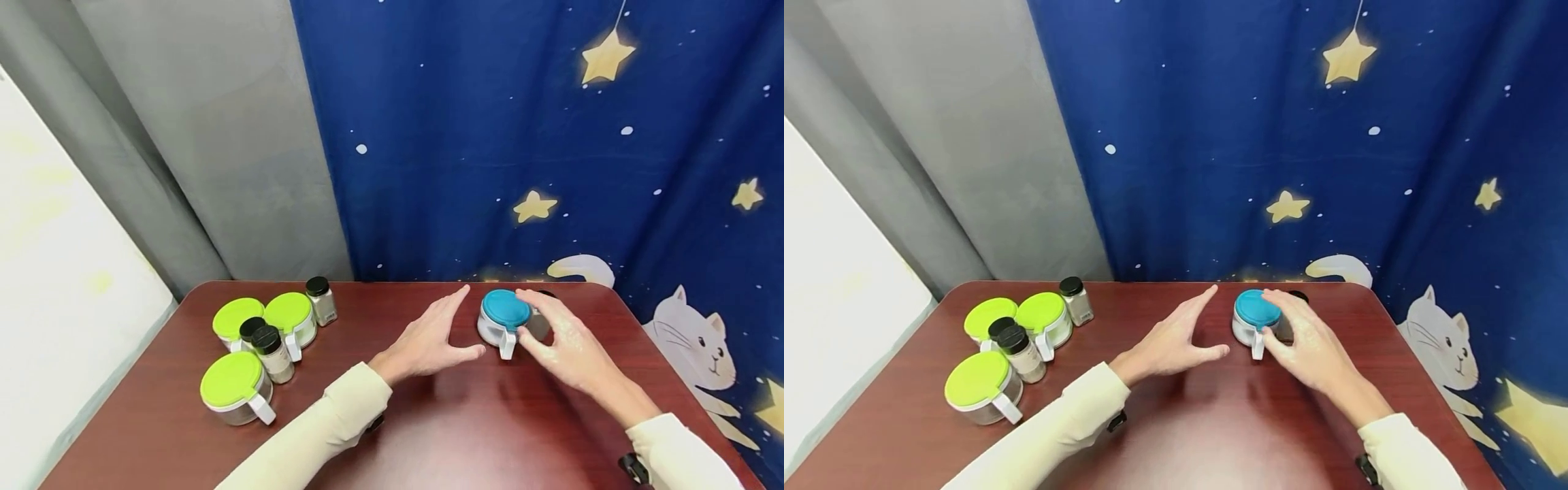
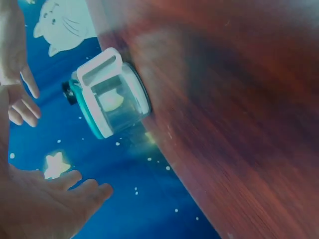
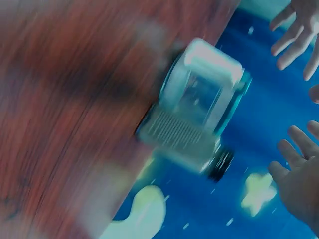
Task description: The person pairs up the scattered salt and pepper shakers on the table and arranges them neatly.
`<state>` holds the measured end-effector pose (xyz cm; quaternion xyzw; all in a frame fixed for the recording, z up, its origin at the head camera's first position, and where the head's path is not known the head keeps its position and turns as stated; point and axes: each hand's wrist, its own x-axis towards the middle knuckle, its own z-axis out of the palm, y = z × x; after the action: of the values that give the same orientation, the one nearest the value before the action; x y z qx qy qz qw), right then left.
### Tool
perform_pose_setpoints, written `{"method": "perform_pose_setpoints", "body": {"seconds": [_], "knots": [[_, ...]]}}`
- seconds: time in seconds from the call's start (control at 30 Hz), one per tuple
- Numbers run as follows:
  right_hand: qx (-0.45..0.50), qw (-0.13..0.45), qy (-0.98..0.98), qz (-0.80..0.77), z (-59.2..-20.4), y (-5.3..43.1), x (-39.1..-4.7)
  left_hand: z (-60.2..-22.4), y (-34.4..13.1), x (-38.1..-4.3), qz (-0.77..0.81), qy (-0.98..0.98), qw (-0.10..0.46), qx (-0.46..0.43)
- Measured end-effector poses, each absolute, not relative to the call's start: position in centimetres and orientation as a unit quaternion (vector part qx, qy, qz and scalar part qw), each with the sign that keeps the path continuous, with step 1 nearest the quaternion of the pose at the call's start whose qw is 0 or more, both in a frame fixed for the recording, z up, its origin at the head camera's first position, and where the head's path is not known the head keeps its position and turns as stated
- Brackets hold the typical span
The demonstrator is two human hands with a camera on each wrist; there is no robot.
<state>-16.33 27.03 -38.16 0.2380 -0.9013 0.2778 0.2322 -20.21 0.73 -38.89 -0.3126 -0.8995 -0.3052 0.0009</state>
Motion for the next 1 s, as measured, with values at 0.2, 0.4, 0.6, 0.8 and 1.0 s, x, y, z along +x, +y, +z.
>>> {"method": "perform_pose_setpoints", "body": {"seconds": [0.2,0.4,0.6,0.8,1.0], "knots": [[0.244,0.192,-0.914,0.261,-37.8,24.0,-14.7,-38.4,-2.2,-17.7,-0.302,-0.896,0.033,-0.324],[0.264,0.162,-0.904,0.295,-38.1,21.2,-14.5,-38.5,-5.5,-14.9,-0.293,-0.897,0.061,-0.325],[0.297,0.141,-0.891,0.314,-39.3,18.0,-14.4,-38.8,-9.0,-12.9,-0.269,-0.903,0.082,-0.326],[0.333,0.139,-0.881,0.306,-40.3,14.6,-14.4,-38.7,-13.0,-10.7,-0.288,-0.905,0.11,-0.293],[0.352,0.127,-0.877,0.3,-40.8,11.2,-14.6,-39.0,-17.0,-8.2,-0.318,-0.9,0.161,-0.252]]}}
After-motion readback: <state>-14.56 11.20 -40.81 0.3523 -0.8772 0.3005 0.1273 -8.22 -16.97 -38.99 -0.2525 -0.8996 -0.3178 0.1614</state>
